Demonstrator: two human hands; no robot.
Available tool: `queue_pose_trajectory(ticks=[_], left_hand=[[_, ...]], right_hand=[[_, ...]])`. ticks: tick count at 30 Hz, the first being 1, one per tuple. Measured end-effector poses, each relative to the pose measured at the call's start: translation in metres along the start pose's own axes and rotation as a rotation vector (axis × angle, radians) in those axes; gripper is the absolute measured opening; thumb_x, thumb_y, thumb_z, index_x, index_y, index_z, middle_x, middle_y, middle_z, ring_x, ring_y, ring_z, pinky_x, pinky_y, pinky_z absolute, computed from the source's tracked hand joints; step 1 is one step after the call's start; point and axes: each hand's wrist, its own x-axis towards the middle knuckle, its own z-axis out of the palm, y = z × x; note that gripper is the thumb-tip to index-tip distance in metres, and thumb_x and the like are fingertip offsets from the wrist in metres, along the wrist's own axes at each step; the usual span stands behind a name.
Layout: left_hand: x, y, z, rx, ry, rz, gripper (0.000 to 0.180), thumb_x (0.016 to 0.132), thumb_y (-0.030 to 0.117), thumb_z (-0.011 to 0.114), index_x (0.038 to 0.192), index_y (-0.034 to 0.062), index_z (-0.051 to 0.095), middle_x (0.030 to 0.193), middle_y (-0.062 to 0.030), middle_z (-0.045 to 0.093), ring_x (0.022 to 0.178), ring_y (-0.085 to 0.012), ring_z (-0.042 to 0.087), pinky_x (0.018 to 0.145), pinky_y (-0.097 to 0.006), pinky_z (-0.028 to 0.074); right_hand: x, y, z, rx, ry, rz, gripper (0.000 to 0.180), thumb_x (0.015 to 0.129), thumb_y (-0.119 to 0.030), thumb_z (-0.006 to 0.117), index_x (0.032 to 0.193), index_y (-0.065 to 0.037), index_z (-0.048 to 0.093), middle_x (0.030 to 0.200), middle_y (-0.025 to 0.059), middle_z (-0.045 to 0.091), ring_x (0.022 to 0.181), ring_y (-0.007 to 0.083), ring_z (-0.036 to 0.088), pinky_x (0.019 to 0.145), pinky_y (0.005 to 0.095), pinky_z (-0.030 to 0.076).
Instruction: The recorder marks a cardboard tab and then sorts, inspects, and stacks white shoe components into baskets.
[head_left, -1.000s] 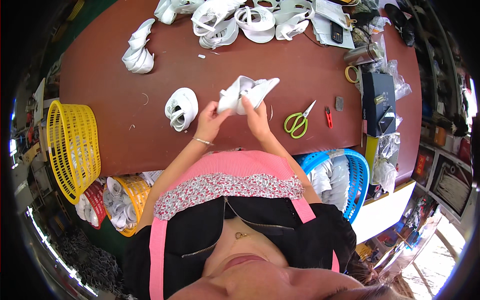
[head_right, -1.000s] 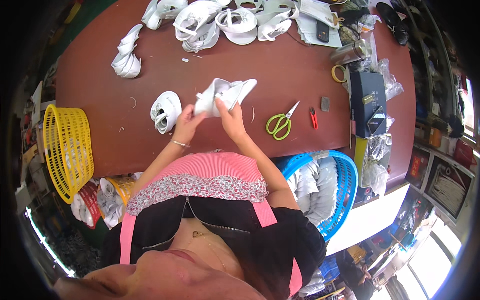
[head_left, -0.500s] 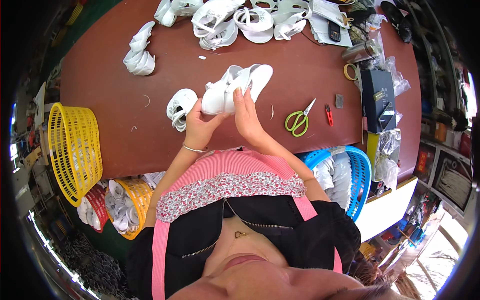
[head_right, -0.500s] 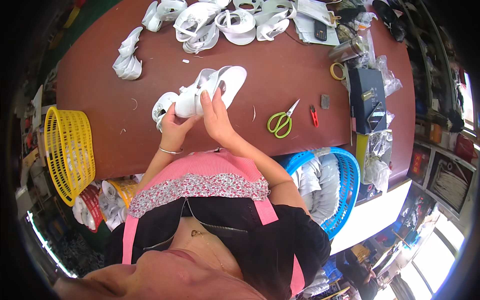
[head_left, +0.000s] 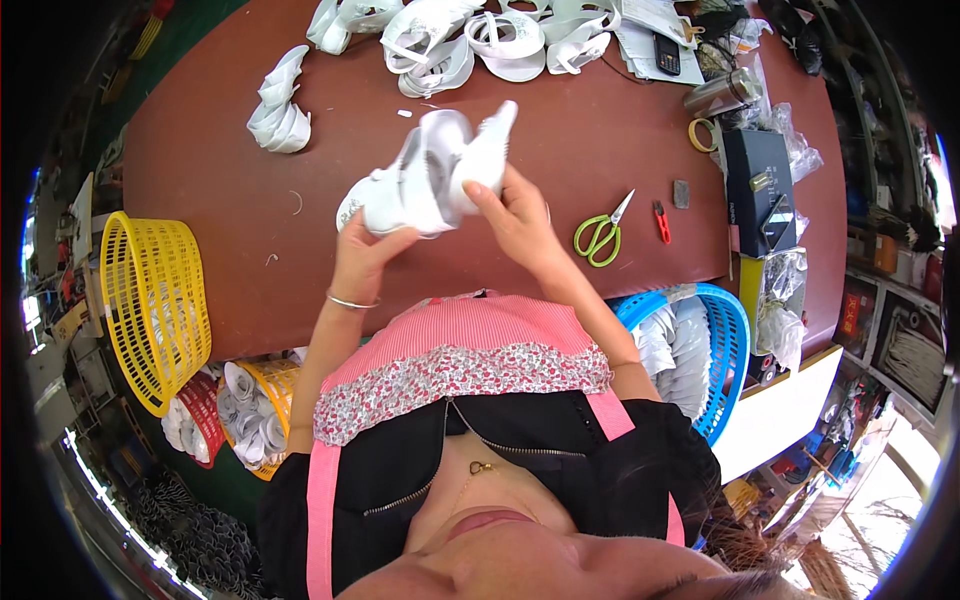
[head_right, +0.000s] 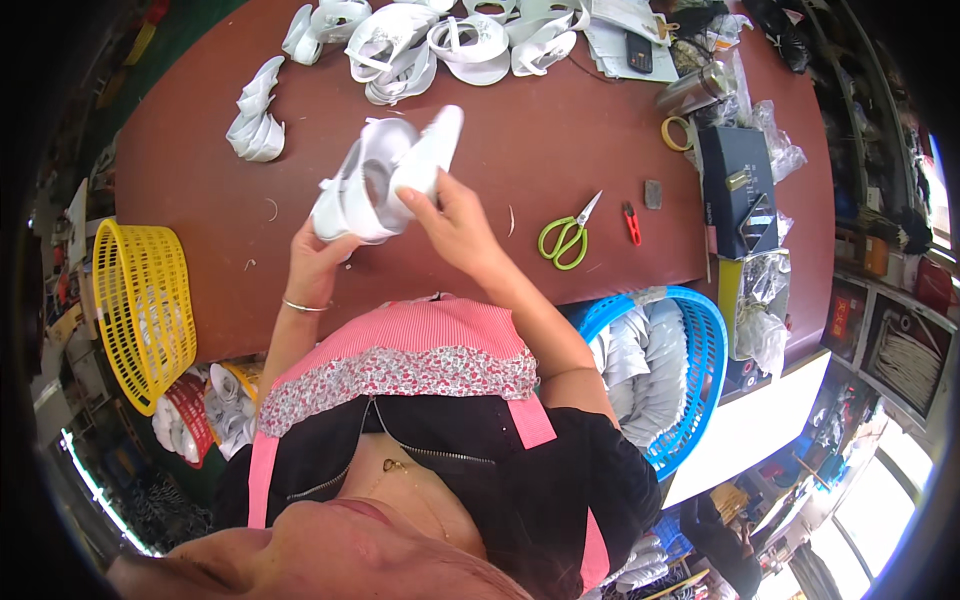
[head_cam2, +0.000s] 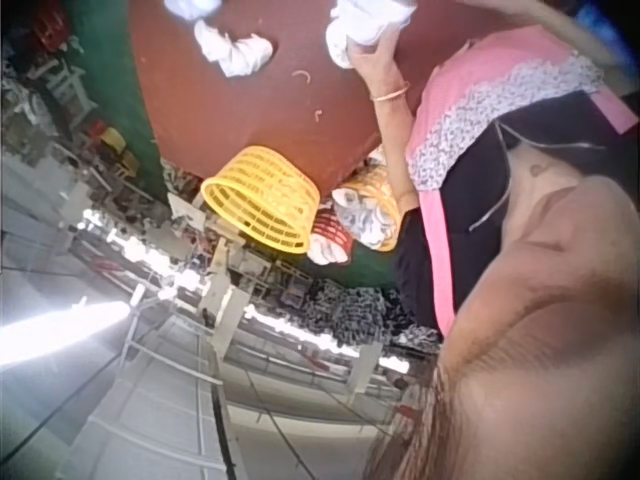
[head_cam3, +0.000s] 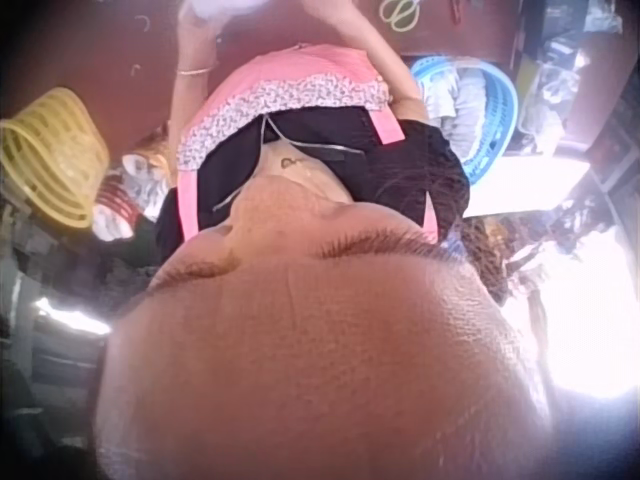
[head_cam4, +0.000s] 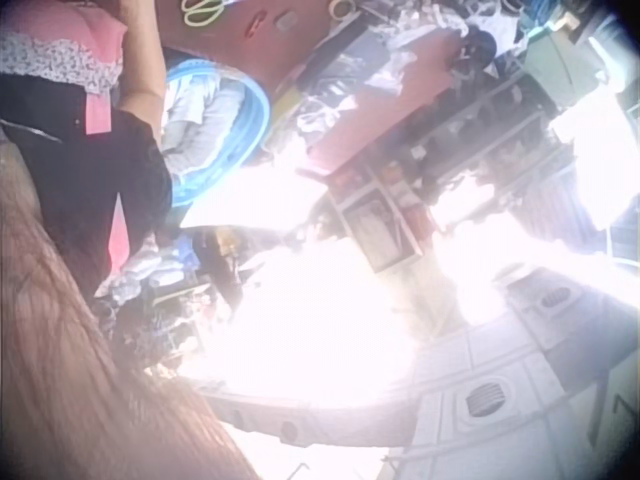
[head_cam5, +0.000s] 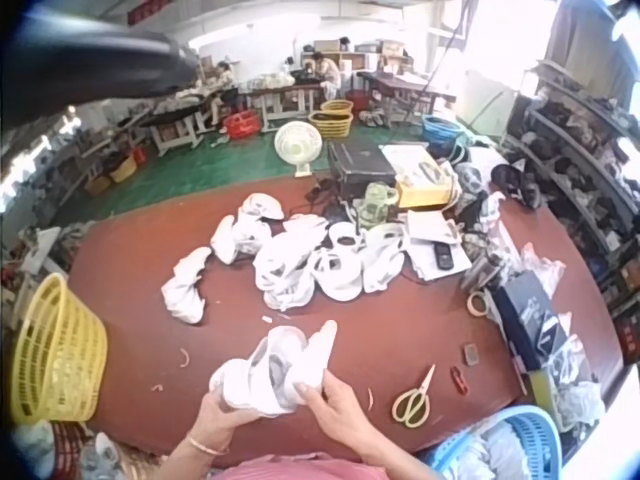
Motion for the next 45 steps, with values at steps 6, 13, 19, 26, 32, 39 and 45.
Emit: queue_pose_trajectory(ticks=[6, 13, 19, 26, 32, 39, 45], left_hand=[[0.002, -0.01, 0.028, -0.456, 0.025, -0.011, 0.069, 0.078, -0.008, 0.07, 0.141, 0.0007, 0.042, 0.134, -0.0092, 0.055, 0.122, -0.0203, 0.056, 0.104, -0.036, 0.045], [-0.002, 0.012, -0.008, -0.213, -0.013, 0.284, 0.081, 0.071, -0.006, 0.077, 0.142, -0.0033, 0.039, 0.137, -0.0105, 0.053, 0.125, -0.0224, 0.054, 0.105, -0.036, 0.045], [0.0, 0.003, -0.027, -0.454, -0.29, 0.292, 0.061, 0.087, 0.011, 0.072, 0.141, 0.0082, 0.044, 0.135, -0.0057, 0.056, 0.126, -0.0259, 0.053, 0.109, -0.048, 0.041], [0.01, 0.009, -0.023, -0.99, -0.101, 0.05, 0.061, 0.095, 0.03, 0.063, 0.144, 0.0058, 0.037, 0.147, -0.0124, 0.044, 0.136, -0.0307, 0.041, 0.113, -0.054, 0.034], [0.008, 0.012, -0.021, -1.109, -0.088, 0.016, 0.06, 0.094, 0.028, 0.065, 0.144, 0.0084, 0.038, 0.149, -0.0114, 0.042, 0.138, -0.031, 0.039, 0.113, -0.054, 0.034], [0.006, 0.016, -0.029, -0.958, -0.049, 0.051, 0.057, 0.095, 0.025, 0.064, 0.144, 0.0089, 0.04, 0.148, -0.0112, 0.044, 0.138, -0.0308, 0.039, 0.112, -0.053, 0.035], [0.004, 0.04, -0.034, -0.461, 0.016, 0.23, 0.057, 0.094, 0.014, 0.062, 0.144, -0.0001, 0.037, 0.14, -0.0149, 0.05, 0.128, -0.0303, 0.051, 0.107, -0.049, 0.044]], right_hand=[[-0.003, 0.009, 0.029, -0.436, 0.262, -0.578, 0.023, 0.089, -0.014, 0.059, 0.106, 0.001, 0.054, 0.106, 0.0205, 0.051, 0.101, 0.0364, 0.048, 0.092, 0.0454, 0.04], [-0.048, 0.2, -0.128, -1.084, 1.064, 0.228, 0.046, 0.078, -0.027, 0.076, 0.107, 0.002, 0.057, 0.107, 0.0229, 0.057, 0.106, 0.0402, 0.052, 0.094, 0.0478, 0.04], [-0.074, 0.218, -0.15, -1.017, 1.034, 0.456, 0.058, 0.077, -0.035, 0.078, 0.106, 0.006, 0.049, 0.102, 0.0297, 0.059, 0.098, 0.0465, 0.06, 0.089, 0.0501, 0.05], [-0.079, 0.212, -0.178, -0.805, 0.858, 0.69, 0.051, 0.07, -0.033, 0.079, 0.091, 0.009, 0.061, 0.091, 0.0288, 0.067, 0.082, 0.0431, 0.067, 0.079, 0.0446, 0.054], [-0.058, 0.173, -0.121, 0.335, 0.702, 0.136, 0.03, 0.09, -0.006, 0.058, 0.117, 0.008, 0.056, 0.089, 0.01, 0.065, 0.072, 0.0151, 0.063, 0.061, 0.0261, 0.049], [-0.047, -0.005, -0.029, -0.596, 0.342, -0.15, 0.044, 0.076, -0.018, 0.079, 0.112, -0.001, 0.059, 0.097, 0.0111, 0.064, 0.077, 0.0173, 0.062, 0.065, 0.0302, 0.051], [-0.035, -0.053, -0.041, -0.905, 0.152, -0.479, 0.035, 0.071, -0.019, 0.08, 0.1, -0.005, 0.066, 0.091, 0.0089, 0.068, 0.069, 0.0264, 0.064, 0.062, 0.0355, 0.051]])
